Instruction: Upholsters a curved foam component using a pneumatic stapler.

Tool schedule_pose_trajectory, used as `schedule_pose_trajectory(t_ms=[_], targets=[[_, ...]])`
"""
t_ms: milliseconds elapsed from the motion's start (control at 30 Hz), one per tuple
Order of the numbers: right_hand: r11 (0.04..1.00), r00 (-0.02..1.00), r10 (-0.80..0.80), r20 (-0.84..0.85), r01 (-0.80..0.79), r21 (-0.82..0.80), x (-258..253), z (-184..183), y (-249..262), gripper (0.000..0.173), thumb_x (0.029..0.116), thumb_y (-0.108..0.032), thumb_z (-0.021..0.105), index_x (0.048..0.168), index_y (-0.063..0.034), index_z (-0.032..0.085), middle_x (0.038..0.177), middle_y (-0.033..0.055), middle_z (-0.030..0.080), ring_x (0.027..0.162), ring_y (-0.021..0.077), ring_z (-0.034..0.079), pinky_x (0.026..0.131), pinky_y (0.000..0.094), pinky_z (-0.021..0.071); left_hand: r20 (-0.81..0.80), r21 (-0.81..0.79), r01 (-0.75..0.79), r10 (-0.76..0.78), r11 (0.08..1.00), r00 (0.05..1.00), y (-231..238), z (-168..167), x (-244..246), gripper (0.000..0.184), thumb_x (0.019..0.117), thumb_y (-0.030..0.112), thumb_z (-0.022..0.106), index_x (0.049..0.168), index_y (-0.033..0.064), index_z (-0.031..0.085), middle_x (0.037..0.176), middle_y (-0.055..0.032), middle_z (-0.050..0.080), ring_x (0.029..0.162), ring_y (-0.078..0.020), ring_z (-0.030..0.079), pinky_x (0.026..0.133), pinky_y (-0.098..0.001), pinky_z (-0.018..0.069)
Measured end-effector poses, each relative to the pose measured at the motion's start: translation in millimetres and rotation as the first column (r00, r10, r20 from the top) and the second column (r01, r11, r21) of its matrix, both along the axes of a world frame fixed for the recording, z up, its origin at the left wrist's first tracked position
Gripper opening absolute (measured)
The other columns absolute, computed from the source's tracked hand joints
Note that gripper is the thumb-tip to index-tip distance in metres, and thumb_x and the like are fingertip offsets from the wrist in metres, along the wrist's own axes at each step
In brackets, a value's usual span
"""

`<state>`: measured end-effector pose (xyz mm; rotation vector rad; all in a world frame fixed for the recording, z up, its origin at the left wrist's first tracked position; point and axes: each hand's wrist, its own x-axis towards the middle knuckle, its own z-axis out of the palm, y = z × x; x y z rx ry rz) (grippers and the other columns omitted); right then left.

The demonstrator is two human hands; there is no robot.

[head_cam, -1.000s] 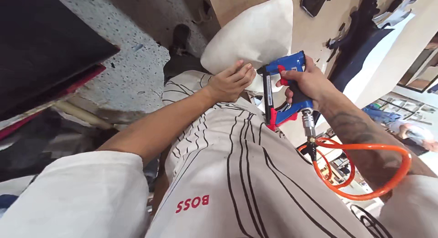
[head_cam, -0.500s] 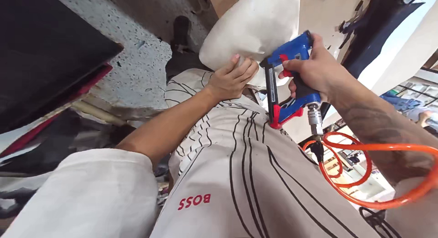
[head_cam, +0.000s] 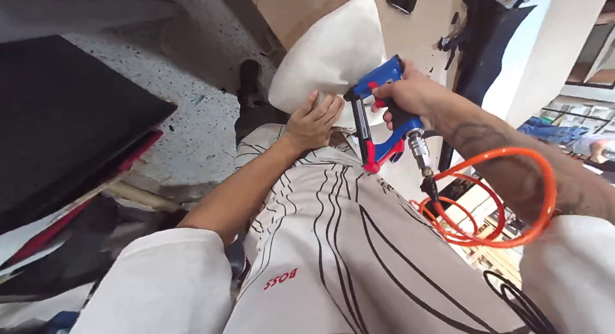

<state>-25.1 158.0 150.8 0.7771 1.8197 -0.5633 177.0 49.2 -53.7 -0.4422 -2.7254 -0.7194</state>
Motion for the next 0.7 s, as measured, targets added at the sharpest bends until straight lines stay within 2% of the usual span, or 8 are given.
schedule_pose_trajectory(t_ms=[133, 267, 333, 400, 467, 533, 600, 700], targets=[[0.999, 0.999, 0.038, -0.026, -0.038, 0.008, -1.9, -1.9, -5.7, 0.083, 0.0979, -0.011, 0.064, 0.157, -0.0282, 0.009, 0.087, 0.0157, 0.064, 0.050, 0.0260, 0.065, 0.042, 0.0421, 0.0589, -0.031, -0.019, -0.030, 0.029, 0.999, 0.999, 0.8, -5.9, -3.2, 0.059, 0.0994, 0.032, 0.043, 0.152, 0.0063, 0.049, 0.159, -0.0094, 0.047, 0.151, -0.0267, 0.036, 0.126, -0.0541, 0.0113], [0.998, 0.998, -0.057, 0.012, 0.057, 0.007, -4.4, -2.8, -10.6, 0.068, 0.0979, -0.009, 0.060, 0.151, -0.0200, 0.018, 0.082, 0.0172, 0.064, 0.050, 0.0245, 0.064, 0.042, 0.0379, 0.0576, -0.056, -0.013, -0.029, 0.028, 0.999, 0.998, 2.1, -7.7, -1.1, 0.056, 0.1002, 0.030, 0.043, 0.148, 0.0027, 0.053, 0.156, -0.0131, 0.049, 0.149, -0.0296, 0.039, 0.126, -0.0546, 0.0144], [0.999, 0.999, -0.042, 0.032, 0.041, 0.022, 1.4, 25.5, -31.3, 0.054, 0.1011, -0.010, 0.055, 0.146, -0.0155, 0.027, 0.080, 0.0135, 0.063, 0.049, 0.0178, 0.062, 0.043, 0.0298, 0.0552, -0.073, 0.013, -0.020, 0.021, 1.000, 0.997, 0.9, -9.4, -1.3, 0.054, 0.1009, 0.030, 0.043, 0.145, 0.0015, 0.055, 0.155, -0.0138, 0.050, 0.148, -0.0306, 0.040, 0.125, -0.0550, 0.0153], [0.989, 0.999, 0.009, 0.036, -0.014, 0.150, 13.9, 66.2, -68.2, 0.039, 0.1054, -0.014, 0.048, 0.143, -0.0173, 0.037, 0.081, 0.0050, 0.060, 0.050, 0.0093, 0.055, 0.046, 0.0208, 0.0486, -0.081, 0.040, -0.004, 0.007, 0.999, 0.997, 1.4, -9.0, -2.0, 0.052, 0.1018, 0.032, 0.043, 0.141, 0.0020, 0.058, 0.154, -0.0136, 0.051, 0.147, -0.0304, 0.041, 0.124, -0.0551, 0.0171], [0.994, 0.998, 0.048, 0.029, -0.050, 0.092, 12.0, 56.2, -52.3, 0.048, 0.1055, -0.015, 0.050, 0.149, -0.0192, 0.030, 0.086, 0.0067, 0.063, 0.052, 0.0121, 0.059, 0.046, 0.0248, 0.0522, -0.049, 0.079, 0.024, -0.020, 0.997, 0.999, -1.6, -4.4, -2.5, 0.052, 0.1029, 0.036, 0.041, 0.140, 0.0037, 0.059, 0.153, -0.0128, 0.052, 0.146, -0.0292, 0.043, 0.124, -0.0535, 0.0196], [0.998, 0.998, 0.066, -0.020, -0.066, -0.016, 2.3, 18.7, -11.0, 0.066, 0.1019, -0.016, 0.060, 0.154, -0.0239, 0.021, 0.091, 0.0149, 0.069, 0.051, 0.0236, 0.066, 0.044, 0.0379, 0.0593, 0.064, 0.217, 0.013, -0.028, 0.976, 0.998, -9.5, 11.0, -1.1, 0.056, 0.1052, 0.045, 0.042, 0.141, 0.0062, 0.061, 0.152, -0.0126, 0.055, 0.145, -0.0280, 0.045, 0.126, -0.0506, 0.0221], [0.986, 0.985, 0.156, -0.067, -0.159, -0.046, 1.9, 14.2, -5.5, 0.073, 0.1034, -0.020, 0.061, 0.158, -0.0323, 0.015, 0.095, 0.0137, 0.070, 0.052, 0.0263, 0.066, 0.044, 0.0417, 0.0598, 0.215, 0.351, -0.197, 0.126, 0.915, 0.968, -21.7, 32.7, -3.4, 0.056, 0.1019, 0.051, 0.053, 0.136, 0.0072, 0.064, 0.150, -0.0156, 0.054, 0.145, -0.0318, 0.045, 0.126, -0.0563, 0.0214], [0.923, 0.931, 0.325, -0.163, -0.350, -0.160, 10.1, 15.0, -6.1, 0.086, 0.1039, -0.019, 0.062, 0.162, -0.0352, 0.002, 0.095, 0.0151, 0.068, 0.048, 0.0281, 0.065, 0.040, 0.0446, 0.0602, 0.488, 0.302, -0.580, 0.400, 0.757, 0.776, -34.0, 54.9, -21.0, 0.084, 0.0830, 0.061, 0.071, 0.150, 0.0151, 0.049, 0.163, -0.0150, 0.037, 0.154, -0.0367, 0.027, 0.122, -0.0719, 0.0063]])
